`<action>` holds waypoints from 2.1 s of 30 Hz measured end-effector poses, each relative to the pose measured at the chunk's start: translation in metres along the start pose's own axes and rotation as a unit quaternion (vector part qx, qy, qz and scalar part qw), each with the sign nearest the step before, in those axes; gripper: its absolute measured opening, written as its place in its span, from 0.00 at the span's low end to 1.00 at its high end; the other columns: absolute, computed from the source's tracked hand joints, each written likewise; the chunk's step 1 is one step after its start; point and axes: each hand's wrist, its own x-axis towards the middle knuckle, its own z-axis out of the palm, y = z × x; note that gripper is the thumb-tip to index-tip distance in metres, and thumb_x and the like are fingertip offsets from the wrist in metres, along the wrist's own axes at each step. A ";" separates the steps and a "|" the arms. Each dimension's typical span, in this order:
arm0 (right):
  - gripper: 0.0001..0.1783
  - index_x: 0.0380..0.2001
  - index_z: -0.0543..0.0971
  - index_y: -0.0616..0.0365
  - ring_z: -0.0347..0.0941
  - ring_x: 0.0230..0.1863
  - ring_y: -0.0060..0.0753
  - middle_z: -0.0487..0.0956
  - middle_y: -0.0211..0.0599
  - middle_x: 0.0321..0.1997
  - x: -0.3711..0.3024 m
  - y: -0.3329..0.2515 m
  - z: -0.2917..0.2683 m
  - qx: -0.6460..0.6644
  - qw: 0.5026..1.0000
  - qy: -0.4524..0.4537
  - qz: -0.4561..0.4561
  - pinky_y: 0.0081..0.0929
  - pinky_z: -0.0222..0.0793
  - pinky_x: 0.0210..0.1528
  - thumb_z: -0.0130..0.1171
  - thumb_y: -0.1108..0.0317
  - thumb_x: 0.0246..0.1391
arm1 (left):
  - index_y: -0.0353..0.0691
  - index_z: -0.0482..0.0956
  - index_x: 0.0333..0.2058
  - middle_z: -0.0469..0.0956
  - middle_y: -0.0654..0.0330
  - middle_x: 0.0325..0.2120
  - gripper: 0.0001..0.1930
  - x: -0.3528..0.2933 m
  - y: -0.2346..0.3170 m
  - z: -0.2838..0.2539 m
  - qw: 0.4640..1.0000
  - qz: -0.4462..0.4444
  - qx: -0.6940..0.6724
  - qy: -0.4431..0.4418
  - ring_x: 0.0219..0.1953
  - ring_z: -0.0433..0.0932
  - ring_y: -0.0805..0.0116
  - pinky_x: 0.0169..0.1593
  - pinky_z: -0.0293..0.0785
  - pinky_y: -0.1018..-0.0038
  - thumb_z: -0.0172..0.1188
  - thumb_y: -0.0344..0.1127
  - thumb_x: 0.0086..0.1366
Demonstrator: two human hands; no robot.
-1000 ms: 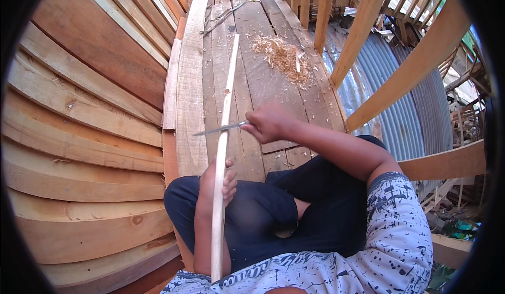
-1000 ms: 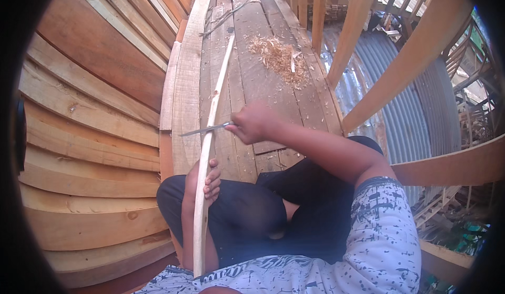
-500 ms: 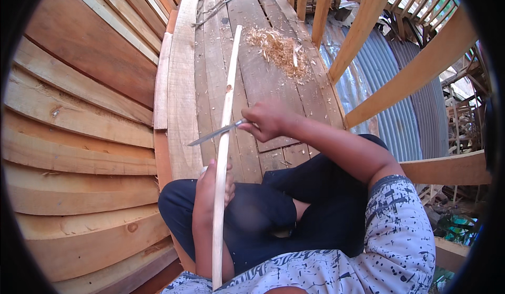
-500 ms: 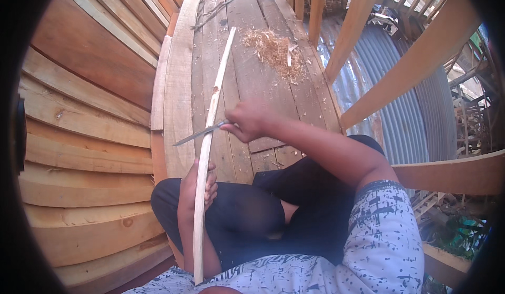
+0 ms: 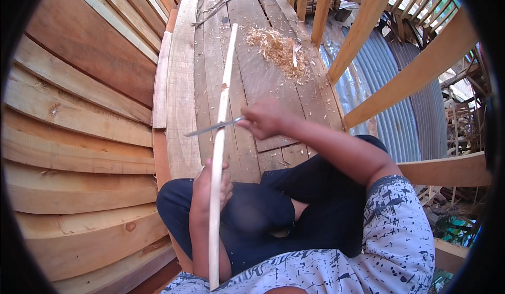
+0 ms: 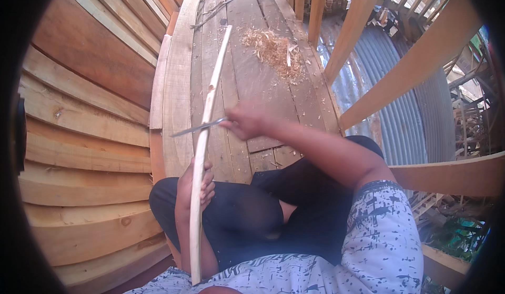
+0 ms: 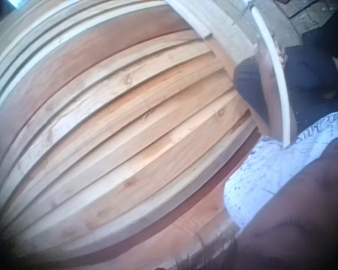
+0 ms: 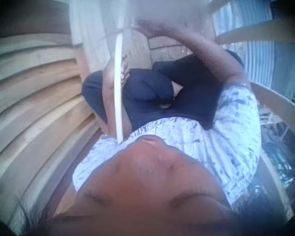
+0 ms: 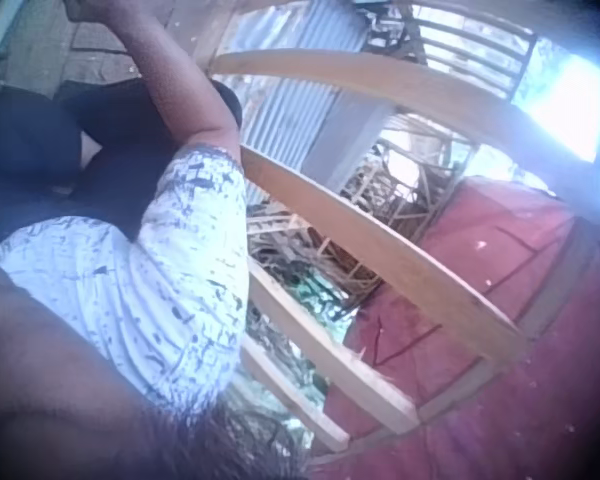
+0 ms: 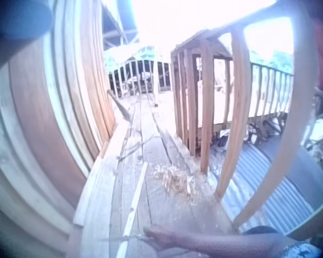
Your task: The person sits cross-legged on a wooden floor and uses a chisel to carve a long, thin piece of wood held between their legs. They repeatedly strike the chisel with their hand to remove wood shavings and shape the plank.
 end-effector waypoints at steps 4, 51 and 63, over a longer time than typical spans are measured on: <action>0.19 0.24 0.76 0.55 0.75 0.22 0.58 0.76 0.47 0.18 -0.002 -0.021 0.017 -0.025 0.997 0.024 0.069 0.51 0.68 0.26 0.57 0.51 0.60 | 0.40 0.68 0.42 0.64 0.64 0.13 0.23 0.003 0.008 -0.014 0.997 -0.012 -0.068 -0.037 0.08 0.60 0.75 0.10 0.56 0.79 0.38 0.56 0.77; 0.24 0.21 0.75 0.54 0.73 0.20 0.58 0.72 0.48 0.14 0.008 0.003 -0.003 -0.045 0.999 -0.030 -0.004 0.50 0.67 0.25 0.54 0.46 0.60 | 0.37 0.72 0.41 0.66 0.62 0.13 0.25 0.006 -0.007 -0.003 0.995 0.027 0.084 0.046 0.10 0.63 0.73 0.13 0.59 0.77 0.38 0.55 0.77; 0.24 0.28 0.82 0.60 0.79 0.29 0.57 0.79 0.55 0.24 0.008 -0.015 -0.009 -0.087 0.985 -0.091 0.116 0.50 0.74 0.36 0.52 0.49 0.63 | 0.38 0.72 0.39 0.66 0.62 0.12 0.24 0.001 -0.005 -0.007 0.998 0.003 0.048 0.045 0.08 0.61 0.74 0.12 0.57 0.76 0.37 0.54 0.78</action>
